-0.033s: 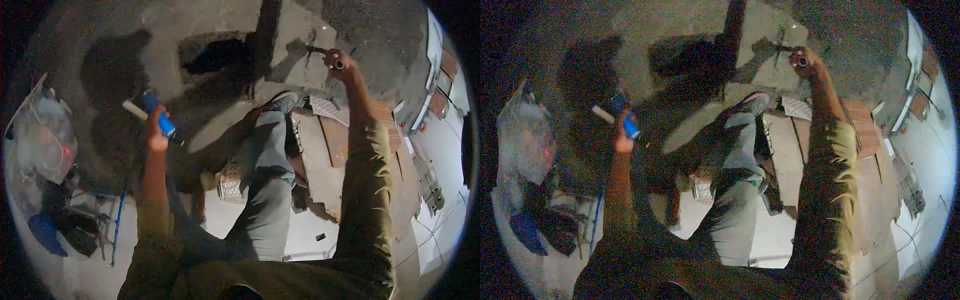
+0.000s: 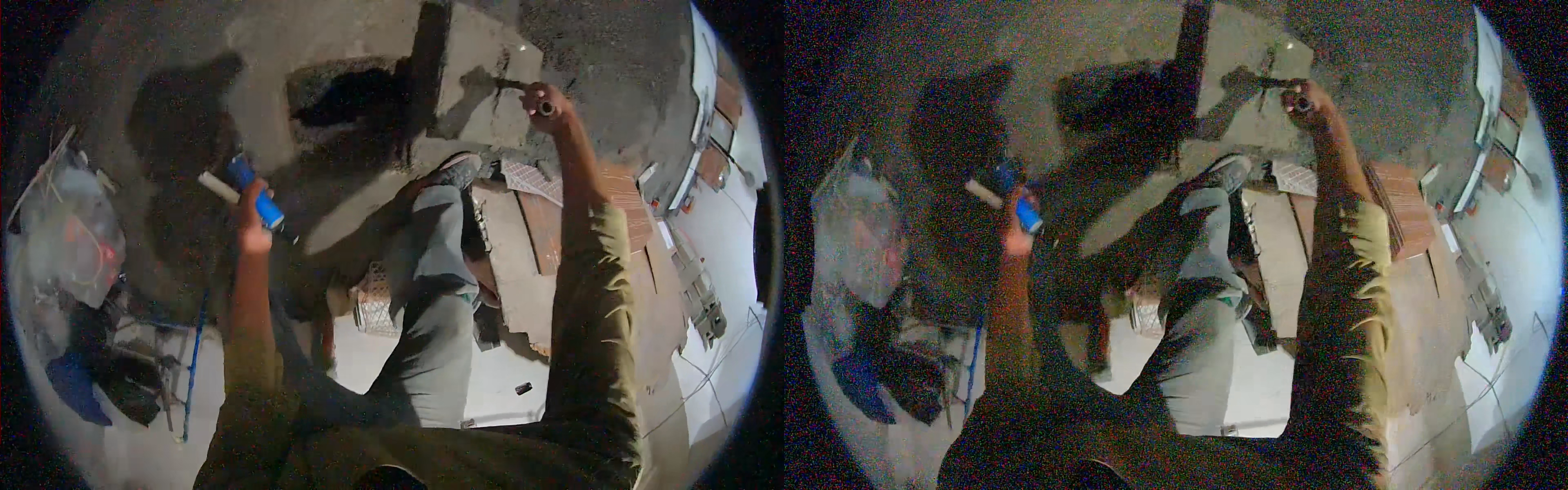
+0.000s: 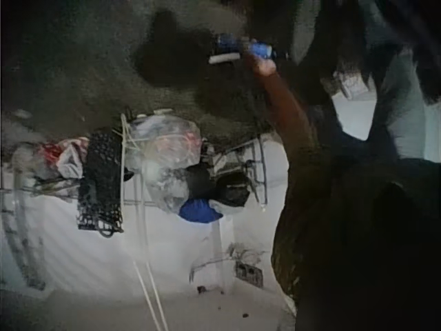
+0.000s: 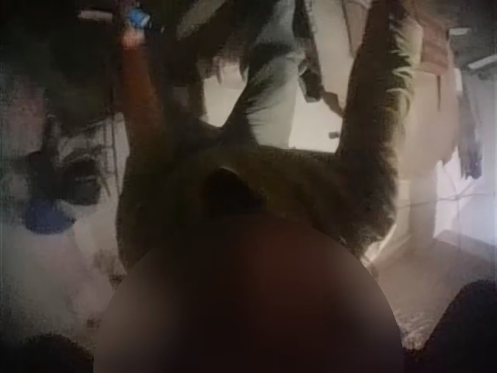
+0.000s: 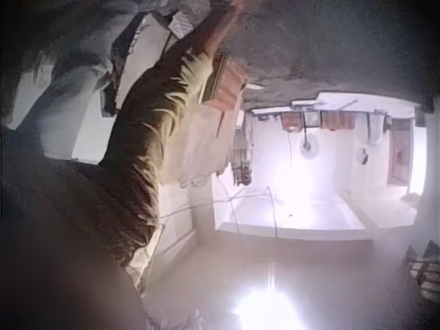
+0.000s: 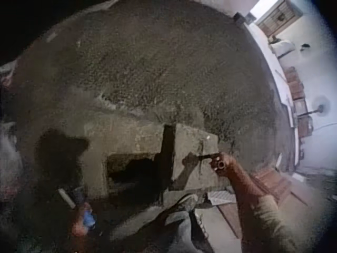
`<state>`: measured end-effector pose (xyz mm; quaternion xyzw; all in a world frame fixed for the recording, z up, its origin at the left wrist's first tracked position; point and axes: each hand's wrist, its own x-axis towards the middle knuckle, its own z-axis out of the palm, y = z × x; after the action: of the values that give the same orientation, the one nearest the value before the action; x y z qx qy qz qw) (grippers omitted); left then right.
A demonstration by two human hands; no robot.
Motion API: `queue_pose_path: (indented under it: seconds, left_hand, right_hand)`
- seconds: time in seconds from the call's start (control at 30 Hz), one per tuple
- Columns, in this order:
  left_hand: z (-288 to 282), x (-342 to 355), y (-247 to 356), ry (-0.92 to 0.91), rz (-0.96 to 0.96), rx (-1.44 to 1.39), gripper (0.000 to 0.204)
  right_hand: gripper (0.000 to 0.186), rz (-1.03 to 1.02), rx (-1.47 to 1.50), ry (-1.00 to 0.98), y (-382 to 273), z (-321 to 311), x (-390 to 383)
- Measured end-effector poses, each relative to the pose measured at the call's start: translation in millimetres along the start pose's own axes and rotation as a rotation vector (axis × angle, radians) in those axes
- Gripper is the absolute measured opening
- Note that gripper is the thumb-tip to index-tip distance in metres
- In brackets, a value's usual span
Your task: Using a hammer and trowel to remove a concrete slab and patch the floor area.
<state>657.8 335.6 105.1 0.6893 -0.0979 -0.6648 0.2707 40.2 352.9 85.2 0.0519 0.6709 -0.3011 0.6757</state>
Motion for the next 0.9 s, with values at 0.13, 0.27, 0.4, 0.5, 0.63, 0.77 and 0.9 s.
queue_pose_path:
  seconds: [0.13, 0.27, 0.4, 0.5, 0.63, 0.77, 0.9]
  left_hand:
    - [2, 3, 7, 0.076, -0.073, 0.020, 0.023]
    - [1, 0, 11, 0.068, -0.070, 0.008, 0.022]
    - [17, 0, 9, -0.012, -0.087, 0.018, 0.022]
    - [3, -1, 12, 0.020, -0.094, 0.015, 0.023]
    - [-4, 1, 14, 0.017, -0.090, -0.058, 0.025]
    - [11, -15, 28, 0.035, -0.131, 0.011, 0.026]
    - [21, -23, 37, 0.040, -0.110, 0.040, 0.025]
  right_hand:
    - [0.013, 0.033, 0.306, 0.043, 2, 18, -10]
    - [0.008, -0.001, 0.551, 0.256, 1, 50, -19]
    - [0.008, 0.031, 0.507, 0.269, 27, 46, -4]
    - [0.011, 0.040, 0.493, 0.414, 53, 93, 4]
    - [0.012, -0.345, -0.338, 0.447, 62, 101, 2]
    - [0.011, 0.004, 0.756, 0.351, 41, 119, -19]
    - [0.010, -0.073, 0.689, 0.414, 39, 132, -28]
